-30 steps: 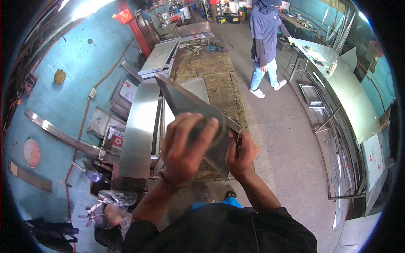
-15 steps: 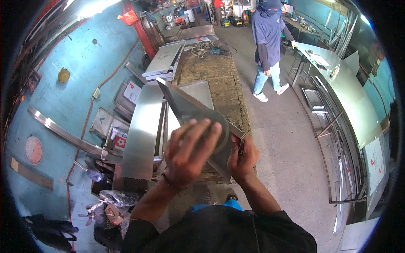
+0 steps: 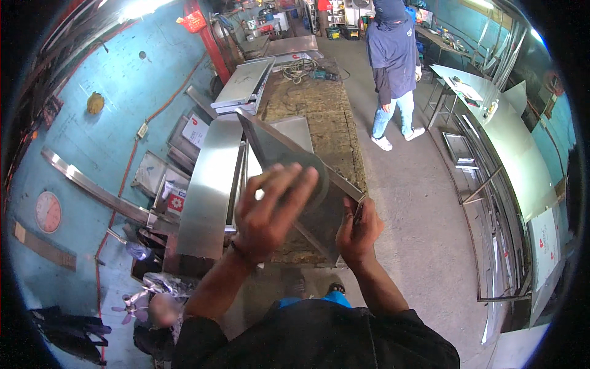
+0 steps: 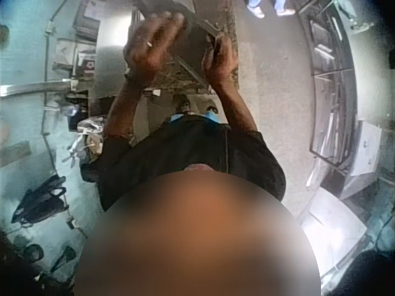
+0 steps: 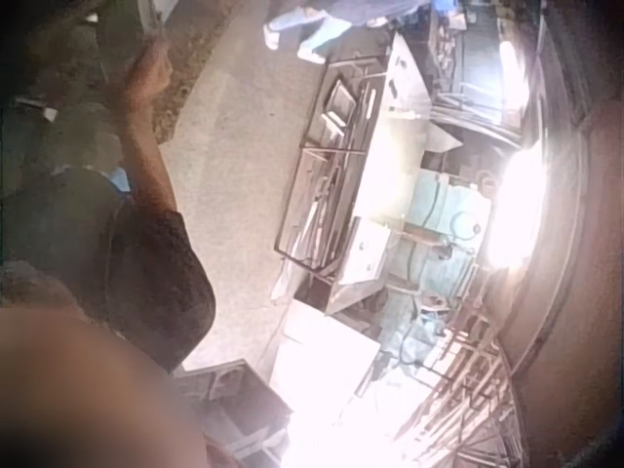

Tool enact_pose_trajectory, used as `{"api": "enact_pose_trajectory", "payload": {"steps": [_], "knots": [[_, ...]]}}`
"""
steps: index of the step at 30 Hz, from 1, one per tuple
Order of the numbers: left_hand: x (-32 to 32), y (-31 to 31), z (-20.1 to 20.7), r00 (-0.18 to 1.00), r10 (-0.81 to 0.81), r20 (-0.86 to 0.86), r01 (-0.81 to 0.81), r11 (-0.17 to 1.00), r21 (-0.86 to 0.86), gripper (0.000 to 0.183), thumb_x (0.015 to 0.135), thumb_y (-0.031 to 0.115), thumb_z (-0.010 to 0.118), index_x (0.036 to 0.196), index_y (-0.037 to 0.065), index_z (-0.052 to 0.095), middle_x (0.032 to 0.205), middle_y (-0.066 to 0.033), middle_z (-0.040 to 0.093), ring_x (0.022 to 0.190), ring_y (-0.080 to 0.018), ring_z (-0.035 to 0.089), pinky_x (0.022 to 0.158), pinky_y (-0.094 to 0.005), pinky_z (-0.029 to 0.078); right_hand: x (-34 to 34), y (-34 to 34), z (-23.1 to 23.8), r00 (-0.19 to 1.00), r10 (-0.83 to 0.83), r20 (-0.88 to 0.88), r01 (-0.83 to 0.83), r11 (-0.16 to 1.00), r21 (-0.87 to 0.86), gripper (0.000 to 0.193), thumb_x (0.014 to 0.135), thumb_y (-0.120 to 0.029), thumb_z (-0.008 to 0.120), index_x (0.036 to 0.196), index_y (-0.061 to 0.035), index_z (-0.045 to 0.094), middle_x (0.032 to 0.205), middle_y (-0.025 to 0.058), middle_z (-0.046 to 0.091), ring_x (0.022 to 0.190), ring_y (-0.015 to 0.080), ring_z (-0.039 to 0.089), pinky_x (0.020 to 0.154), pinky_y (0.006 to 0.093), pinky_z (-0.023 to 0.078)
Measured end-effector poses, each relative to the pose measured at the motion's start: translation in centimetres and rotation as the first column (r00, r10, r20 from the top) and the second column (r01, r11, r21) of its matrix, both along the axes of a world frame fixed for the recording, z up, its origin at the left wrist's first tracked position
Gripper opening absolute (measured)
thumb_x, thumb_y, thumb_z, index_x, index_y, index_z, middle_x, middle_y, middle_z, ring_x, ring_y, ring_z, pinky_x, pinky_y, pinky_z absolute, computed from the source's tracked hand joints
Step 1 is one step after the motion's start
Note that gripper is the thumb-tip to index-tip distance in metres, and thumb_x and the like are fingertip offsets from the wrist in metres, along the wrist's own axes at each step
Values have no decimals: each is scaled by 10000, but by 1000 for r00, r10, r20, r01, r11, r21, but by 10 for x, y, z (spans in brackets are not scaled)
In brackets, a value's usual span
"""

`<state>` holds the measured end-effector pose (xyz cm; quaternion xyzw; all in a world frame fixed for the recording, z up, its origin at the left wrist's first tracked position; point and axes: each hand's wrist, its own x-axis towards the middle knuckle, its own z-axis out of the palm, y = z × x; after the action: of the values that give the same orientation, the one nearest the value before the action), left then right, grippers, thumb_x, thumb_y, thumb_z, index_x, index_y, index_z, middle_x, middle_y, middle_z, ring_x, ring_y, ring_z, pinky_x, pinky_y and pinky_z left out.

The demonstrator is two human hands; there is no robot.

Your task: Manually polish the edges and surface of a rectangular metal tray using a circular abrasive pad.

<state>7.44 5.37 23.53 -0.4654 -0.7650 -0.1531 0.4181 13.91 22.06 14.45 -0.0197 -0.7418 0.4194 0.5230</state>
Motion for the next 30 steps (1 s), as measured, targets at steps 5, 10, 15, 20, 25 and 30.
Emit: {"api": "enact_pose_trajectory", "payload": {"steps": [5, 10, 15, 20, 25, 30], "knots": [[3, 8, 4, 998, 27, 55, -29, 999, 40, 400, 840, -7, 663, 1213, 77, 781, 1200, -96, 692, 1041, -276, 630, 895, -392, 539, -2, 3, 2, 1000, 6, 27, -5, 1000, -13, 45, 943, 16, 622, 944, -11, 586, 694, 159, 556, 570, 247, 550, 579, 336, 446], [14, 8, 6, 992, -109, 60, 108, 994, 24, 406, 811, 14, 724, 1202, 103, 786, 1174, -71, 692, 1054, -265, 632, 894, -381, 546, -1, 4, -3, 1000, 4, -19, -4, 1000, 13, 66, 950, -7, 648, 929, -11, 586, 686, 159, 539, 568, 241, 523, 571, 329, 438], [-42, -11, 7, 997, 65, 48, -68, 996, 63, 495, 785, 38, 725, 1273, 118, 747, 1156, -54, 685, 1042, -245, 631, 898, -379, 563, 2, 3, -5, 995, -62, 74, 61, 998, 15, 73, 951, -7, 652, 915, -3, 589, 714, 181, 555, 588, 227, 539, 575, 320, 442], [-9, -4, 8, 995, -95, 17, 95, 995, 7, 458, 829, 116, 700, 1286, 126, 740, 1171, -61, 666, 1059, -247, 633, 891, -363, 586, 4, 2, -4, 995, -67, 80, 68, 998, -14, 111, 922, -26, 669, 917, -44, 560, 705, 193, 607, 618, 410, 636, 579, 415, 495], [-69, -24, -7, 994, 104, 29, -107, 978, 180, 455, 814, -15, 682, 1244, 107, 765, 1139, -76, 694, 1020, -263, 640, 870, -389, 566, 8, 2, -3, 995, -71, 71, 68, 997, 49, 62, 990, -61, 619, 1007, -2, 617, 792, 157, 655, 697, 279, 629, 650, 349, 495], [-66, -25, -5, 999, -38, 25, 32, 982, 186, 459, 809, 0, 690, 1249, 110, 758, 1148, -68, 692, 1015, -254, 646, 858, -382, 568, 6, -1, -6, 998, -56, 25, 57, 998, -32, 133, 1047, -74, 579, 1091, 26, 654, 912, 105, 696, 803, 156, 615, 729, 297, 485]]}}
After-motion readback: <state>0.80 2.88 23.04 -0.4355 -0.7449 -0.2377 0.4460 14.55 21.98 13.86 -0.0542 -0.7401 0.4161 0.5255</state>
